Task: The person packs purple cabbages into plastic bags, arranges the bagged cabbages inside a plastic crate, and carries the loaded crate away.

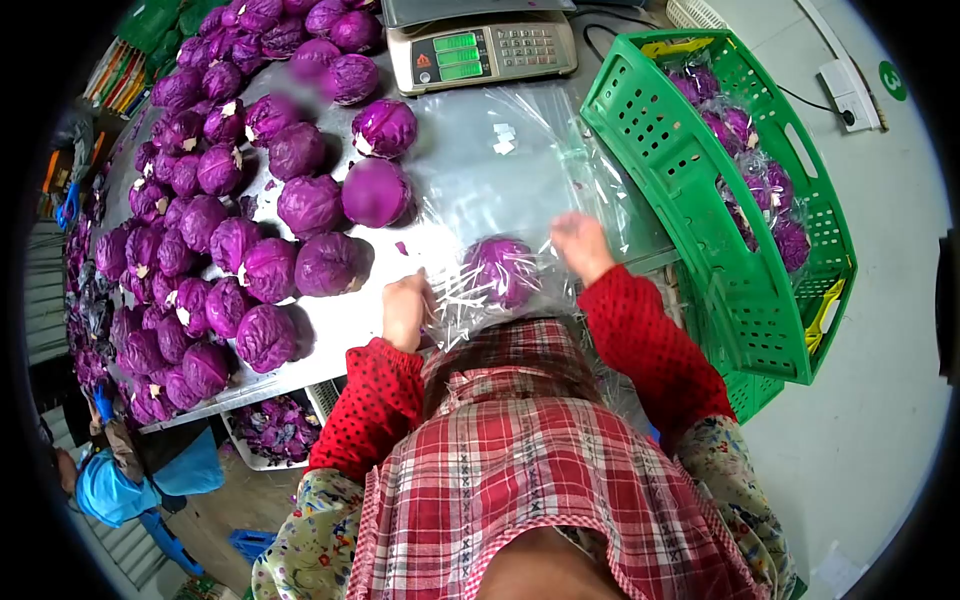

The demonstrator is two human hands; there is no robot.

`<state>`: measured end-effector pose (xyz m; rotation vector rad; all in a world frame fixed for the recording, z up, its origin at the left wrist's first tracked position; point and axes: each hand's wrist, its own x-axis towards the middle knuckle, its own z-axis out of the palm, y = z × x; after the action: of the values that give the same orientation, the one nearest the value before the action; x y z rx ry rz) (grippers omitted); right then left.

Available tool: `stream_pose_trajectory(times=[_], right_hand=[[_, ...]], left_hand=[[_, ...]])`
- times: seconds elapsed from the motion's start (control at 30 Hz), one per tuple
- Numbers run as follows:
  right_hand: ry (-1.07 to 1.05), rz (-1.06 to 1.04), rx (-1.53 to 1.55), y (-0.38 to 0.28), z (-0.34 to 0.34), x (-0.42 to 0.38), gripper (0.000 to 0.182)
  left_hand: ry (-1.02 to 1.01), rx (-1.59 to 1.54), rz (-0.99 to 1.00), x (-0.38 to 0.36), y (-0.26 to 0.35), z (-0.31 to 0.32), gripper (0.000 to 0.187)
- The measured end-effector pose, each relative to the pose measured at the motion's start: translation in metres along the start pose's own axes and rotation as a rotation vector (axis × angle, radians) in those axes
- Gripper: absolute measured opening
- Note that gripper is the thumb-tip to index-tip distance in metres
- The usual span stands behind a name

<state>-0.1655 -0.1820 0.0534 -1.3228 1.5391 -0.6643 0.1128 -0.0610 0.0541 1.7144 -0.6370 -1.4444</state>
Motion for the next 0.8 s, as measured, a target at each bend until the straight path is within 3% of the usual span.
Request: stream_pose_trajectory(times=[0.03,0.1,0.13,0.17,0.2,0.23,0.27,0.3,0.37,0.4,0.43,0.47,0.5,0.53,0.6,0.63,0.67,0.7,0.73,0.77,0.8], right_hand=[[-0.077,0.143,-0.007,-0.001,0.002,-0.016,0.016],[-0.174,0.05,0.047,0.024,0.01,-0.022,0.024],[-0.197,0.055,-0.133,-0.007,0.008,-0.037,0.031],[-0.184,0.061,-0.315,-0.043,0.005,-0.048,0.037],[0.064,-0.584,-0.358,-0.01,0.013,-0.044,0.047],[0.04,-0.76,-0.456,0.013,0.025,-0.028,0.05],[-0.164,-0.61,-0.337,-0.006,0.022,-0.036,0.052],[-0.204,-0.443,0.012,0.013,0.039,-0.03,0.051],[-0.281,-0.133,0.237,0.009,0.042,-0.017,0.042],[-0.364,-0.204,0.27,0.01,0.03,-0.016,0.039],[-0.381,-0.058,0.097,-0.024,0.001,-0.031,0.048],[-0.469,-0.006,0.103,-0.059,-0.04,-0.051,0.057],[-0.562,0.049,0.109,-0.076,-0.071,-0.066,0.066],[-0.351,-0.201,0.136,-0.06,-0.069,-0.073,0.066],[-0.032,-0.44,0.173,-0.067,-0.097,-0.093,0.074],[0.067,-0.436,0.194,-0.101,-0.129,-0.106,0.081],[0.291,-0.336,0.28,-0.113,-0.152,-0.109,0.081],[0.199,-0.112,0.176,-0.149,-0.203,-0.122,0.066],[0.268,-0.15,0.124,-0.142,-0.229,-0.119,0.066],[0.355,-0.203,0.056,-0.124,-0.255,-0.126,0.066],[0.42,-0.241,-0.016,-0.102,-0.291,-0.126,0.065]], left_hand=[[0.006,0.015,-0.109,-0.004,-0.005,0.009,0.038],[0.091,0.56,0.209,-0.01,-0.004,0.017,0.025],[0.212,0.713,0.364,-0.012,-0.009,0.021,0.021],[0.306,0.685,0.6,-0.018,-0.003,0.027,0.042],[0.275,0.954,0.97,-0.02,0.002,0.025,0.053],[0.074,1.168,0.927,-0.017,-0.008,0.016,0.054],[-0.012,1.055,0.916,-0.009,-0.016,0.02,0.052],[-0.149,0.872,0.786,-0.014,-0.002,0.025,0.055],[-0.329,0.482,0.494,-0.025,0.025,0.034,0.064],[-0.391,0.358,0.204,-0.024,0.028,0.031,0.067],[-0.422,0.45,0.21,-0.032,0.048,0.029,0.064],[-0.399,0.282,0.047,-0.032,0.047,0.024,0.057],[-0.544,0.164,-0.001,-0.036,0.067,0.031,0.05],[-0.589,0.105,0.083,-0.042,0.09,0.052,0.047],[-0.73,0.171,0.136,-0.042,0.136,0.108,0.043],[-0.794,0.037,0.194,-0.055,0.156,0.149,0.042],[-0.94,0.148,0.303,-0.065,0.181,0.18,0.045],[-1.106,0.308,0.395,-0.063,0.187,0.192,0.046],[-1.152,0.126,0.696,-0.073,0.187,0.216,0.046],[-1.161,0.26,0.901,-0.081,0.196,0.223,0.052],[-1.259,0.198,0.773,-0.089,0.2,0.226,0.062]])
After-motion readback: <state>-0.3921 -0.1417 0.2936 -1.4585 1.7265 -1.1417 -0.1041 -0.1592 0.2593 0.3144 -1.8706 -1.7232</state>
